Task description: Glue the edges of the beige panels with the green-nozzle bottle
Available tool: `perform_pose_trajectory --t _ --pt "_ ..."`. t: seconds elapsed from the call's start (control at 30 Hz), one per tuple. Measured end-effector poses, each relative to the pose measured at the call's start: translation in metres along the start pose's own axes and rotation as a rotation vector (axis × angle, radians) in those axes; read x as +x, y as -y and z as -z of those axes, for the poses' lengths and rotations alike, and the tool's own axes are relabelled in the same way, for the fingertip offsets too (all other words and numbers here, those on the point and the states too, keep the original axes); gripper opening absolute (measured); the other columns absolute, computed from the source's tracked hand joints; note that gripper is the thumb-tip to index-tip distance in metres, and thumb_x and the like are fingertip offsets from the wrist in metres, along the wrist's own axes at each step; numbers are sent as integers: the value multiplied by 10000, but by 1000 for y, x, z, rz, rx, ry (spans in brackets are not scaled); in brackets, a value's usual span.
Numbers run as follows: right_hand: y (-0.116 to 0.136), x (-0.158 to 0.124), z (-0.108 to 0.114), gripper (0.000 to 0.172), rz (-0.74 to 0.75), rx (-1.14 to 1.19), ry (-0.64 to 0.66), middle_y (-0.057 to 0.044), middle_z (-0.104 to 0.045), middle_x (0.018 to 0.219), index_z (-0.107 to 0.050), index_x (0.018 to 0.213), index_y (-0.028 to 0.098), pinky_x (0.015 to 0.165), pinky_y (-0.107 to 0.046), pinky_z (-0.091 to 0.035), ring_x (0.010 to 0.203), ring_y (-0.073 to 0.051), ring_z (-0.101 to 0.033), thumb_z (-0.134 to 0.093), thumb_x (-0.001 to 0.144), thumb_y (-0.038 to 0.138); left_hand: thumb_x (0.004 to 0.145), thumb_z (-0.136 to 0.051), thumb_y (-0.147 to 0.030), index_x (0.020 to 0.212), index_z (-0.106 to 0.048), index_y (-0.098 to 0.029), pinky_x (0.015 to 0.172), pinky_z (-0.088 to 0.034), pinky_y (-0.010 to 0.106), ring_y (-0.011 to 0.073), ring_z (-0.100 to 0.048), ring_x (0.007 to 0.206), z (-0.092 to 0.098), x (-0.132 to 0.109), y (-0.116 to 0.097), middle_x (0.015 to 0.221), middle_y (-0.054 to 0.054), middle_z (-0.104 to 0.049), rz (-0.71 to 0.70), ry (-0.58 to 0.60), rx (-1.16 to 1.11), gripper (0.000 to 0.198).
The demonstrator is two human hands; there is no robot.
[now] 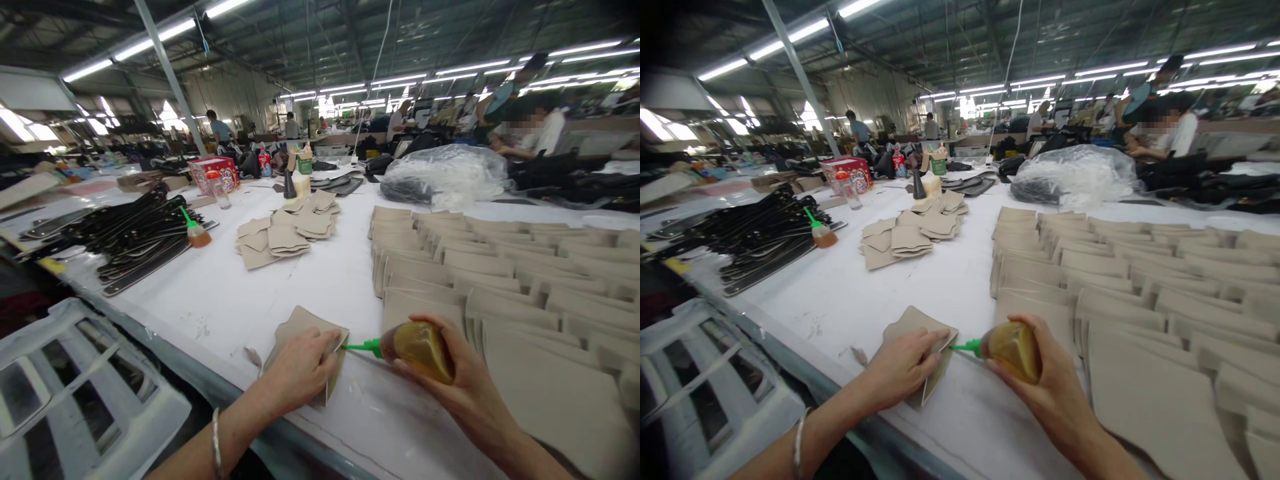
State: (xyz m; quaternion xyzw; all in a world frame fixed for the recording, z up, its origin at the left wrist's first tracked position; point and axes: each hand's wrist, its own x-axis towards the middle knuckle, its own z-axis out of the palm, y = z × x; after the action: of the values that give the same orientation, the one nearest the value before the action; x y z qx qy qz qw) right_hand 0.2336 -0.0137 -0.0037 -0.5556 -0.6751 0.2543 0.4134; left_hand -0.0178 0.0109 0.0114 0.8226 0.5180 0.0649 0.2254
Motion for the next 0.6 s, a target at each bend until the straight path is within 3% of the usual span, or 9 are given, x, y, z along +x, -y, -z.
perform_pose_trajectory --t 0.1,0.23,0.47,0.6 --pt "1 0 1 528 -84 80 60 4 -593 971 -436 1205 283 732 -305 -484 823 -207 -604 -687 808 525 884 -342 -238 1307 -521 -238 826 -466 364 255 -618 926 2 0 -2 970 63 -624 5 7 -14 459" --pt "0 5 2 550 -115 69 13 19 -598 911 -442 1190 288 699 -303 -480 777 -204 -598 -703 783 549 885 -347 -243 1318 -516 -245 828 -466 365 250 -616 917 2 0 -3 979 60 -624 25 6 -27 464" --pt "0 -9 1 524 -113 115 97 -3 -589 1019 -445 1185 277 752 -278 -489 894 -209 -602 -678 803 550 886 -372 -263 1323 -514 -240 837 -457 346 245 -613 930 -1 -1 -2 1001 65 -628 33 -12 -21 461" --pt "-2 -7 2 557 -140 93 29 0 -588 968 -438 1193 273 723 -291 -487 819 -207 -607 -688 785 558 891 -364 -264 1306 -526 -251 814 -457 335 241 -615 903 -1 -2 -2 971 58 -628 34 -8 3 446"
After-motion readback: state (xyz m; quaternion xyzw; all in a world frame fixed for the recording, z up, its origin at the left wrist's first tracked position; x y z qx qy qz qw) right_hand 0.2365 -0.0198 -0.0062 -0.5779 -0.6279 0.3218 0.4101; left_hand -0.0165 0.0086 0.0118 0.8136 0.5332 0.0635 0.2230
